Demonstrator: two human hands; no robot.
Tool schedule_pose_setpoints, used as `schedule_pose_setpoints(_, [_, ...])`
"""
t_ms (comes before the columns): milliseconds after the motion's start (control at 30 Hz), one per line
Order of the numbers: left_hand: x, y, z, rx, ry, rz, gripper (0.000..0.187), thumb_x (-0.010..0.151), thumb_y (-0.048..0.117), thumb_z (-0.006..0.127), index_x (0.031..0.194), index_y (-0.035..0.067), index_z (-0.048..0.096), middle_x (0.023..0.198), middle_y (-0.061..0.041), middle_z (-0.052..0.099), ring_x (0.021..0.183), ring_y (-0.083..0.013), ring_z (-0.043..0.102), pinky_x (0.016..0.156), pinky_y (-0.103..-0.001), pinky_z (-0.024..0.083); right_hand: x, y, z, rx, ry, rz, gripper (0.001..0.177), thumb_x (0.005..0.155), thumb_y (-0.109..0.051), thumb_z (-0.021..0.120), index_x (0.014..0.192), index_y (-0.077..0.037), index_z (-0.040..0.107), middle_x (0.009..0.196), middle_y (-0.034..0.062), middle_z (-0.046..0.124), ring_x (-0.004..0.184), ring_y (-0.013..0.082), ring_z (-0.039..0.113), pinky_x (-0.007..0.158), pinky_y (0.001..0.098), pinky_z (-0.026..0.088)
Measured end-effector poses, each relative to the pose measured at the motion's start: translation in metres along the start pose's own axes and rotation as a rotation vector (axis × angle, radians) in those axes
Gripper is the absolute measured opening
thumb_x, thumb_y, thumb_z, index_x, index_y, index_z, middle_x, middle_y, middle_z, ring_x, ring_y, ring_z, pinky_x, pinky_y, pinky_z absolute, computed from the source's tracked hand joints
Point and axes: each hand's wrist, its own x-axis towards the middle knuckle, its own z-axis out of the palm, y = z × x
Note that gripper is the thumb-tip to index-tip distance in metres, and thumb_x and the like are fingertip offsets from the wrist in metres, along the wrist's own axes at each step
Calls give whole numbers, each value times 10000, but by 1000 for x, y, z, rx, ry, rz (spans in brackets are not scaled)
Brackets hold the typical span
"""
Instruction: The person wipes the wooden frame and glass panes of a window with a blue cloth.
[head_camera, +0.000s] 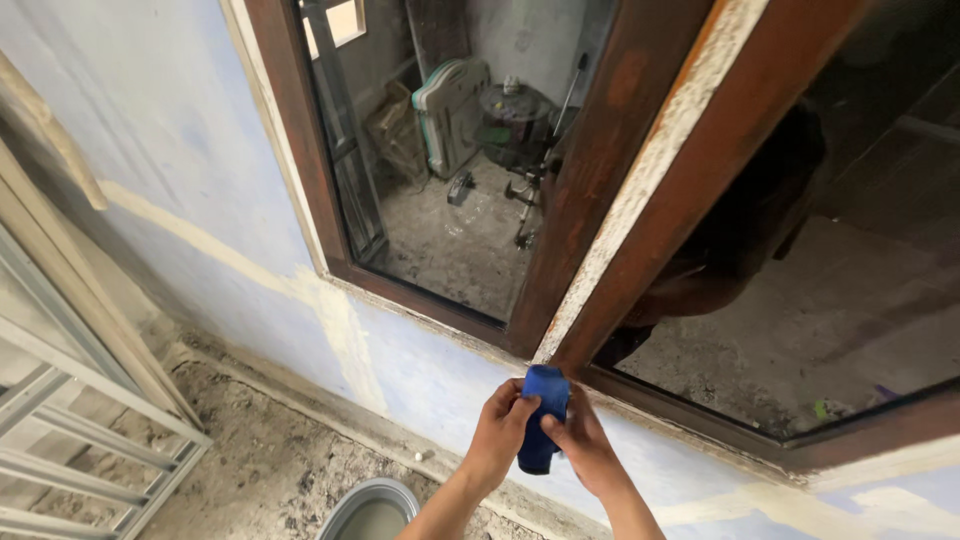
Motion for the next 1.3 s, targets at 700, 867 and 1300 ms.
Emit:
schedule_pose_setpoints(700, [-13,139,-37,465,-383,652,283,920,57,700,1159,6,556,1023,-55,622,962,-132,611,796,-277,533,-3,-175,17,-977,-287,-539,274,800,-69,766,1060,-36,687,978,82,678,877,217,674,728,353,584])
schedule_pose_setpoints(867, [-27,142,-38,678,-303,191,390,919,229,765,1207,28,596,912,-103,680,835,-191,611,746,-313,515,6,-162,45,-1104,-331,-272,251,829,-101,798,1035,-47,666,956,95,698,889,229,680,776,362,568])
schedule_pose_setpoints(1300, [-38,74,-94,317,-192,-161,450,960,178,610,1367,-5,556,1120,-160,732,1057,-236,696,997,-351,553,-8,-11,67,-343,-286,90,486,824,-296,777,1190,-90,534,1003,104,691,925,220,731,815,373,658])
